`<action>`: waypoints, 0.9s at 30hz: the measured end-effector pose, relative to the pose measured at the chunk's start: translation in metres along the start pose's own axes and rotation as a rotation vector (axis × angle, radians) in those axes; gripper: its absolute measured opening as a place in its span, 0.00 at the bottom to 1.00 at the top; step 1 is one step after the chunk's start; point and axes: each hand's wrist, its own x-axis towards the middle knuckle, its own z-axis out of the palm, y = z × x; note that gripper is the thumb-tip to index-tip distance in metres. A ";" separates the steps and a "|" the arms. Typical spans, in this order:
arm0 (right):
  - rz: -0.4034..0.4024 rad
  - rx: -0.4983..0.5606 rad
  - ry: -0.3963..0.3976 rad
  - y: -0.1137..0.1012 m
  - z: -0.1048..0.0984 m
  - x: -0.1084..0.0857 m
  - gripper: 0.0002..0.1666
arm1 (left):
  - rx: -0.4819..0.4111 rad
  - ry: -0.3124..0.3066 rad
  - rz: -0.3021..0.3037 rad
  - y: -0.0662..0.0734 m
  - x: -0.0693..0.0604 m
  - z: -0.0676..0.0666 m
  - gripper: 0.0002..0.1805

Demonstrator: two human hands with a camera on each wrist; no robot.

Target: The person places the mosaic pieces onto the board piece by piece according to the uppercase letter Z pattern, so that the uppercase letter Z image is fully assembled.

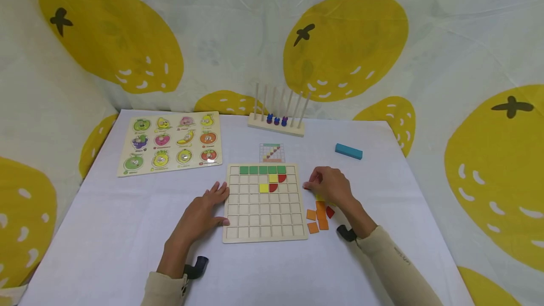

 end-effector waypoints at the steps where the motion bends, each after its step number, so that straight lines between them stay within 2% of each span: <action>1: 0.000 0.004 -0.003 -0.001 0.001 0.000 0.15 | 0.001 -0.001 -0.001 0.000 0.000 0.000 0.55; 6: -0.048 0.061 -0.022 -0.005 0.000 0.002 0.09 | 0.001 -0.002 -0.012 0.001 0.000 0.000 0.55; 9: -0.076 0.090 -0.035 -0.006 -0.002 0.004 0.09 | -0.003 0.001 -0.016 0.000 0.000 0.000 0.54; 13: -0.037 0.103 -0.011 -0.007 -0.004 0.002 0.07 | -0.005 -0.001 -0.019 0.000 0.001 0.001 0.55; 17: 0.017 0.093 -0.016 -0.008 0.000 0.000 0.12 | -0.004 -0.002 -0.027 0.001 0.000 0.001 0.55; 23: -0.004 0.133 -0.047 -0.007 0.000 0.000 0.10 | -0.011 0.002 -0.025 0.003 0.000 0.001 0.55; 27: 0.012 0.107 -0.040 -0.007 -0.001 0.001 0.08 | -0.013 0.001 -0.020 0.003 0.000 0.001 0.55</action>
